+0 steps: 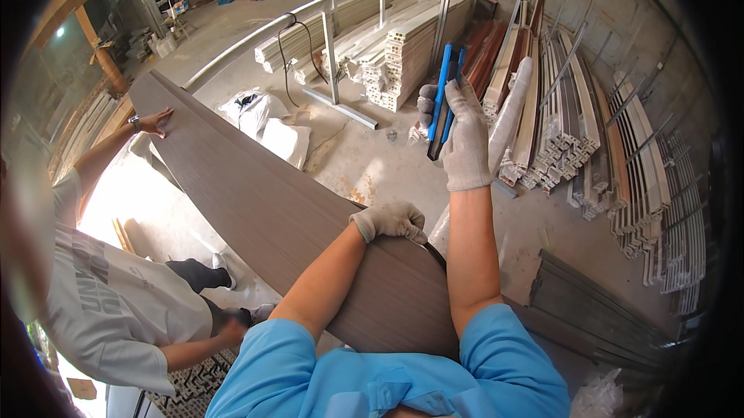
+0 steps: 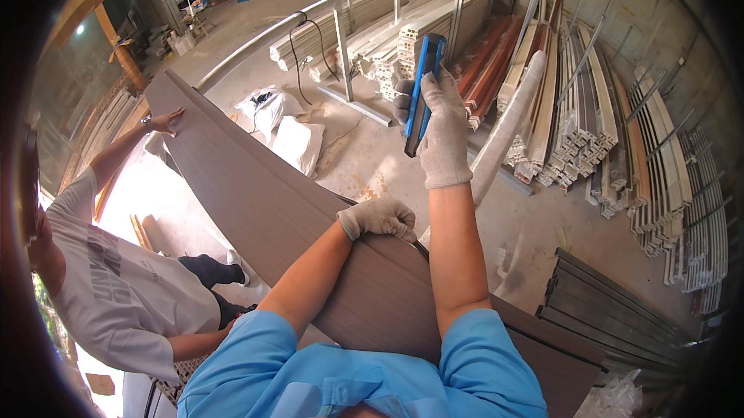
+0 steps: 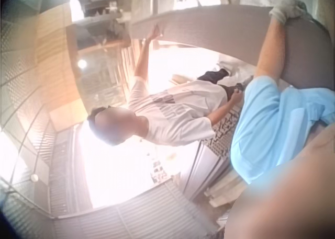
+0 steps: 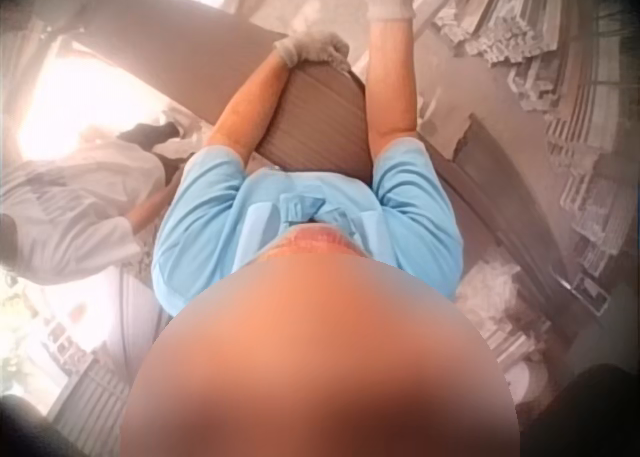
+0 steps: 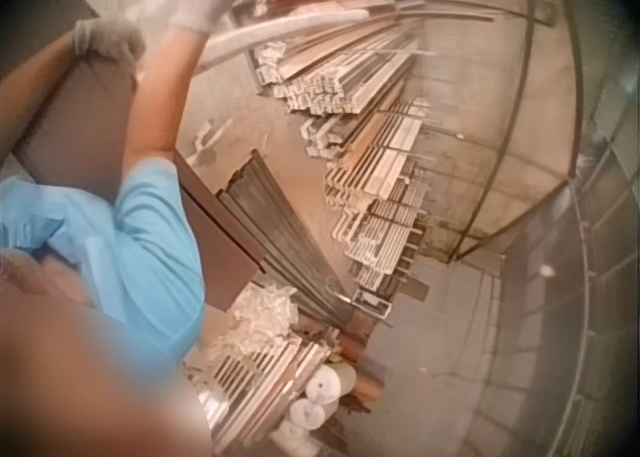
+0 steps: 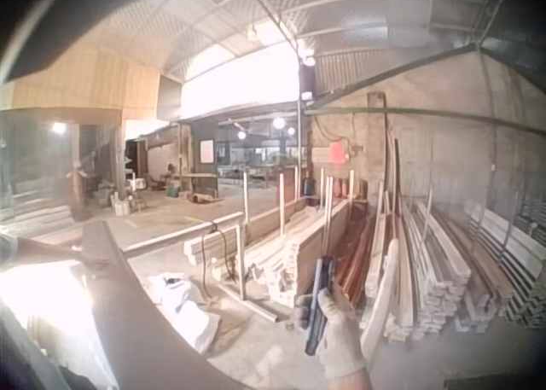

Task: The person picks up a large panel and places it on a workbench. They then use a blue utility knife to cut and insert a black sealant strip into a groove along the panel's edge. The person repeats this process on multiple panels, occasionally adjusting the strip and cutting it to length.

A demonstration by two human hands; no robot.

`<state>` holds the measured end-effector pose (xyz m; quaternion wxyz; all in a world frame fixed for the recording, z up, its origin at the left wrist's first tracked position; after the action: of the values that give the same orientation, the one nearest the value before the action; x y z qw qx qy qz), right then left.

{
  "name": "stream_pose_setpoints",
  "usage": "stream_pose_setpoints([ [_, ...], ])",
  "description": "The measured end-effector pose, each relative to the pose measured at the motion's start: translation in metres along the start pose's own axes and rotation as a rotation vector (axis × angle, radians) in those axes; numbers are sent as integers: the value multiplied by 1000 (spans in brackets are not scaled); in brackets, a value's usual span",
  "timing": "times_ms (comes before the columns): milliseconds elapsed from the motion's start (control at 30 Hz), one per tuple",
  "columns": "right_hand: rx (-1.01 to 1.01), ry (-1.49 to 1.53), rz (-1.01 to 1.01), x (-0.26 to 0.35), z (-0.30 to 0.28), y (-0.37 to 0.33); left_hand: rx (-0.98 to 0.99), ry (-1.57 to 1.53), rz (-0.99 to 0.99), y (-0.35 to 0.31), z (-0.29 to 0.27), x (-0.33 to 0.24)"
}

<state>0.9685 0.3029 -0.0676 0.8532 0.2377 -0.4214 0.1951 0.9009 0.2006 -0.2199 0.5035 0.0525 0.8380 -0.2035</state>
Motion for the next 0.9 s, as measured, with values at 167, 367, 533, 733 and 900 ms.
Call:
stream_pose_setpoints([
  [167,106,-18,-33,-5,20,-15,-9,50,39,7,1,12],
  [367,442,-334,237,-53,52,-69,-275,156,307,19,6,42],
  [533,563,-1212,-695,-81,63,-99,-247,46,216,9,-3,46],
  [733,512,-1434,-957,-106,50,-106,-70,4,77,0,3,18],
  [900,471,-1303,-1056,-103,46,-110,-13,-13,33,0,8,10],
])
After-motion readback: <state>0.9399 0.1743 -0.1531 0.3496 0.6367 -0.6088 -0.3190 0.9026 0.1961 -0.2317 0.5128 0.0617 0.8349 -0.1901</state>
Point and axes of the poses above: each hand's wrist, its own y-axis towards the middle knuckle, its own z-axis out of the palm, x = y × z, the point moved 3 cm from there along y, towards the middle knuckle, and after that the axes turned 2 degrees about -y, right-handed, at the moved point
